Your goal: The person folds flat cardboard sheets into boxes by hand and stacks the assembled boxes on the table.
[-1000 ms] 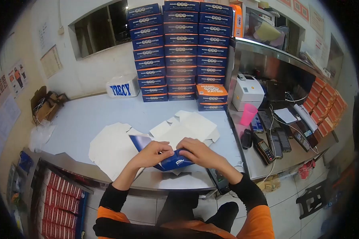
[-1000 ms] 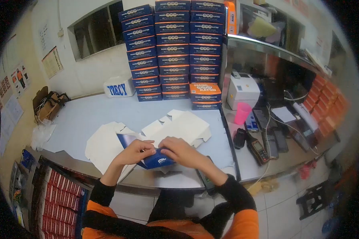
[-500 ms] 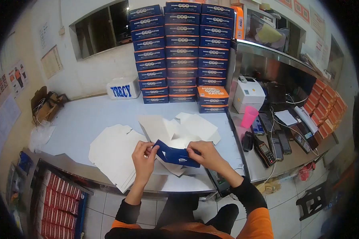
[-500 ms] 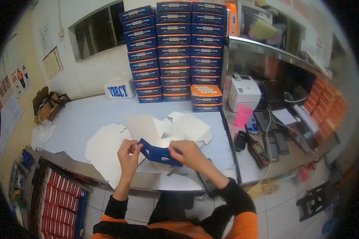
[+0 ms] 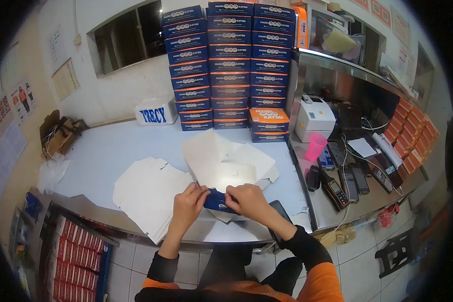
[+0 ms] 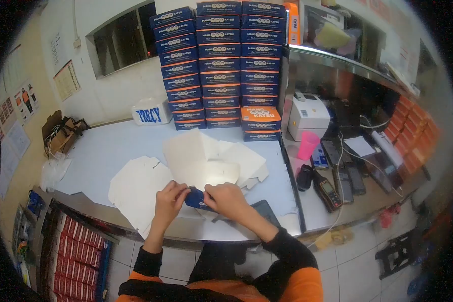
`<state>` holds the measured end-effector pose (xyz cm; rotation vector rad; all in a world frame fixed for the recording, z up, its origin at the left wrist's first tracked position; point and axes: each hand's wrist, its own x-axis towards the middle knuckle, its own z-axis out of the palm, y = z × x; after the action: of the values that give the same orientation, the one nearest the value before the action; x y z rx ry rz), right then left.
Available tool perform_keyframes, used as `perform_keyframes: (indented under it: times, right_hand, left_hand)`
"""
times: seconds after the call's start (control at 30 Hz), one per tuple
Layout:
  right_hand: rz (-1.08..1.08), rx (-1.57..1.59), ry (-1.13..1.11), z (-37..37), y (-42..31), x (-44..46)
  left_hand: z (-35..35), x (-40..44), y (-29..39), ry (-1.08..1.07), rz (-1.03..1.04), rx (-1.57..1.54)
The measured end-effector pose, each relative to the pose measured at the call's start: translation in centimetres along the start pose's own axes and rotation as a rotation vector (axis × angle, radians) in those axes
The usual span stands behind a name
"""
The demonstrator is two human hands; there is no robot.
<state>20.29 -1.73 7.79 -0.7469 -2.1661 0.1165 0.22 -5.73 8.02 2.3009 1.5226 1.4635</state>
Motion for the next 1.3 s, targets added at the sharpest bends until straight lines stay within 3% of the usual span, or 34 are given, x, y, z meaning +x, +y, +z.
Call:
perform_keyframes:
  times: [0.03,0.17,0.23,0.27,0.3,0.33,0.37,0.43,0.47,0.5,0.6,0.67,0.7,0.83,0.9,0.93,1.03,1.13,1.3]
  right_hand:
    - [-0.023,-0.015,-0.029,-0.2,0.2,0.0]
    - [-0.122,-0.019,-0.148,-0.1,0.5,-0.7]
    - [-0.128,-0.009,-0.173,2.6,0.6,-1.8]
    - [-0.135,0.003,-0.196,3.5,0.1,-2.0]
    - [-0.070,-0.001,-0.421,3.9,-0.3,-2.4]
    - [-0.069,-0.001,-0.419,4.0,-0.4,-2.7]
    - [-0.092,-0.026,-0.318,4.1,-0.4,-3.0]
    - [-0.020,-0.037,-0.146,4.7,1.6,-3.2]
    - [0.058,-0.126,0.060,4.4,3.2,-2.9]
    - [0.140,-0.212,0.267,4.1,4.9,-2.8]
    - [0.284,-0.204,0.347,2.0,9.4,-1.5]
    - [0.210,0.103,0.079,2.6,13.2,-1.2]
    - [0.412,0.343,-0.037,2.5,13.6,-1.2]
    - [0.436,0.399,-0.066,4.1,15.6,-0.5]
    - [0.414,0.375,0.251,5.1,16.1,0.3]
    - [0.419,0.372,0.250,4.9,16.1,0.9]
    - [0.337,0.312,0.166,4.0,16.8,2.7]
    - [0.412,0.209,-0.238,3.4,18.4,2.5]
    - [0.478,0.260,-0.262,4.8,15.3,-2.5]
  left_hand:
    - [0.0,0.0,0.0,-0.092,0.094,-0.041]
    - [1.3,-1.3,-0.2,-0.157,0.062,-0.220]
    - [2.9,-1.6,-0.1,0.122,-0.169,-0.397]
    - [3.3,-1.5,-0.8,0.118,-0.167,-0.399]
    - [3.6,-1.3,-2.0,0.163,-0.294,-0.258]
    - [3.7,-1.0,-3.2,0.209,-0.419,-0.114]
    - [3.3,-0.8,-4.3,0.167,-0.340,0.125]
    - [2.6,-1.1,-5.7,0.152,-0.240,0.247]
    - [2.2,-1.4,-6.1,0.135,-0.141,0.368]
    - [1.8,-2.0,-6.4,0.067,-0.194,0.373]
    - [2.0,-3.8,-7.4,0.009,-0.160,0.378]
    - [2.4,-4.7,-6.5,0.007,-0.171,0.378]
    - [2.7,-5.0,-6.0,0.013,-0.179,0.375]
    - [3.4,-5.5,-4.3,0.090,-0.157,0.425]
    - [3.0,-5.3,-2.9,0.172,-0.246,0.345]
    - [2.6,-5.0,-2.5,0.167,-0.248,0.341]
    - [1.8,-4.3,-2.3,0.106,-0.244,0.379]
    - [2.0,-5.0,-3.2,0.034,-0.269,0.453]
    - [5.2,-6.2,-3.2,0.038,-0.385,0.235]
